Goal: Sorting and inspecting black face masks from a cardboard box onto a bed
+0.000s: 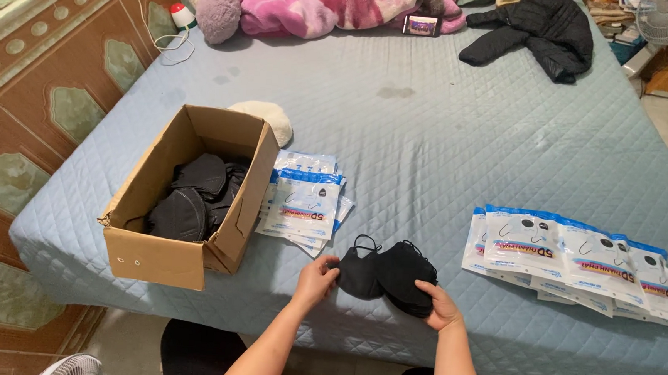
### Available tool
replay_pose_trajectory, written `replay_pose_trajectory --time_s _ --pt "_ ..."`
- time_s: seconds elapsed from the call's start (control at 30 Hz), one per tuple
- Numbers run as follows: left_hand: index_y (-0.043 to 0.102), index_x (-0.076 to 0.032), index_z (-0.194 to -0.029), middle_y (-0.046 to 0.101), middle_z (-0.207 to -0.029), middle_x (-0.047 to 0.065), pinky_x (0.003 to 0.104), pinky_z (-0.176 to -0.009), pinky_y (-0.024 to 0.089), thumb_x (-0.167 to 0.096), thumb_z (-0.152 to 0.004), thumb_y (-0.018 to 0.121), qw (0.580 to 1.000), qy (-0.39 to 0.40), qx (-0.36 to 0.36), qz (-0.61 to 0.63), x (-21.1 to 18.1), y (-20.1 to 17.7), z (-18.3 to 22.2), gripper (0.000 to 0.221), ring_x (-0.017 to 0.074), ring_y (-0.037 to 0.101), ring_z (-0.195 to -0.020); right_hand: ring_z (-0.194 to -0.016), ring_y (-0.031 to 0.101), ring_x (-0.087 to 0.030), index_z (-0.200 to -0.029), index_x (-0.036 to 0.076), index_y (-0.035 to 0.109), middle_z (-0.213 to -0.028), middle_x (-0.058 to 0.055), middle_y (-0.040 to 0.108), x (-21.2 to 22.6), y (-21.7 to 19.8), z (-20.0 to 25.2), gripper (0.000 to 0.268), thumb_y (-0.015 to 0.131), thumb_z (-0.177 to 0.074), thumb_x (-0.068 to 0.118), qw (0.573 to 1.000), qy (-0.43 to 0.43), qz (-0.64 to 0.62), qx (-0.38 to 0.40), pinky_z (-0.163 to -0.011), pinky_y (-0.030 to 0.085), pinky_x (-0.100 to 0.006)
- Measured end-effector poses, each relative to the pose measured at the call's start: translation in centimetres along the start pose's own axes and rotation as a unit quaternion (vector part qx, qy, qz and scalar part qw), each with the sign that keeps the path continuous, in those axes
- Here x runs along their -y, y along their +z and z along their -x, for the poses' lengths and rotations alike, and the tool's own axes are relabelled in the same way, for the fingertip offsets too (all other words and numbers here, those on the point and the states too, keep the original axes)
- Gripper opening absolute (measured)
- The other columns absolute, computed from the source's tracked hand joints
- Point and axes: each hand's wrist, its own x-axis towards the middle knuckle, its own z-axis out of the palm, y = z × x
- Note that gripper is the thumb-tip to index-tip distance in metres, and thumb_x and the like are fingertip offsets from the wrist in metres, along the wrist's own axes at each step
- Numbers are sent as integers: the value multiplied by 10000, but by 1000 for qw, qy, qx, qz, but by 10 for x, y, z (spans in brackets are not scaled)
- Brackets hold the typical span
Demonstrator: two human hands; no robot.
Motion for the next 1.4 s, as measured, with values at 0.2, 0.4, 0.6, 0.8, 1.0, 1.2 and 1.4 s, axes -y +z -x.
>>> replay_pose_trajectory --time_s 0.2,0.4,0.6,0.8,1.0,1.2,1.4 --pt "715 -148 -1282 584 -548 -7 291 -642 440 -295 -918 658 999 -39 -19 -4 -31 -5 21 396 95 556 -578 -1020 716 -344 -1211 -47 693 -1157 -233 735 7 31 26 342 677 -888 64 999 -18 31 -15 -915 585 -443" --pt "769 -186 -1215 807 -1111 -21 287 -855 508 -442 -931 618 993 74 -41 -79 -32 23 11 412 112 710 -977 -1127 674 -358 -1303 -25 653 -1260 -238 695 11 47 36 415 649 -894 45 999 -7 38 -23 -981 548 -461" --pt "743 -193 -1209 720 -967 57 410 -778 506 -395 -907 690 956 188 -9 -227 -27 53 -5 367 274 690 -922 -1101 682 -360 -1306 -58 646 -1248 -250 701 12 52 42 427 657 -892 42 998 6 62 -5 -951 556 -464" --pt "679 -148 -892 675 -841 17 350 -712 465 -212 -850 766 974 157 9 -162 -44 55 5 116 181 619 -769 -1093 690 -354 -1282 -57 664 -1221 -244 712 10 48 41 402 666 -895 55 998 1 70 -4 -952 561 -459" --pt "650 -108 -911 634 -619 39 251 -392 410 -97 -927 698 992 41 105 62 -60 40 10 52 106 561 -462 -1154 655 -361 -1366 -3 616 -1290 -228 677 8 40 38 465 629 -906 61 999 -32 31 10 -1022 523 -473" --pt "636 -58 -1018 656 -698 90 264 -405 469 -85 -913 748 954 22 72 291 -40 10 -13 156 151 610 -496 -1263 569 -417 -1420 7 530 -1386 -241 592 6 26 34 544 569 -914 202 994 -76 -83 -6 -1073 444 -657" --pt "712 -20 -1021 673 -668 118 280 -409 402 -32 -929 658 987 -44 57 143 3 -8 -20 108 148 529 -453 -1322 535 -416 -1453 137 508 -1466 -177 562 14 57 57 556 564 -901 183 992 -75 -71 -70 -1026 443 -688"
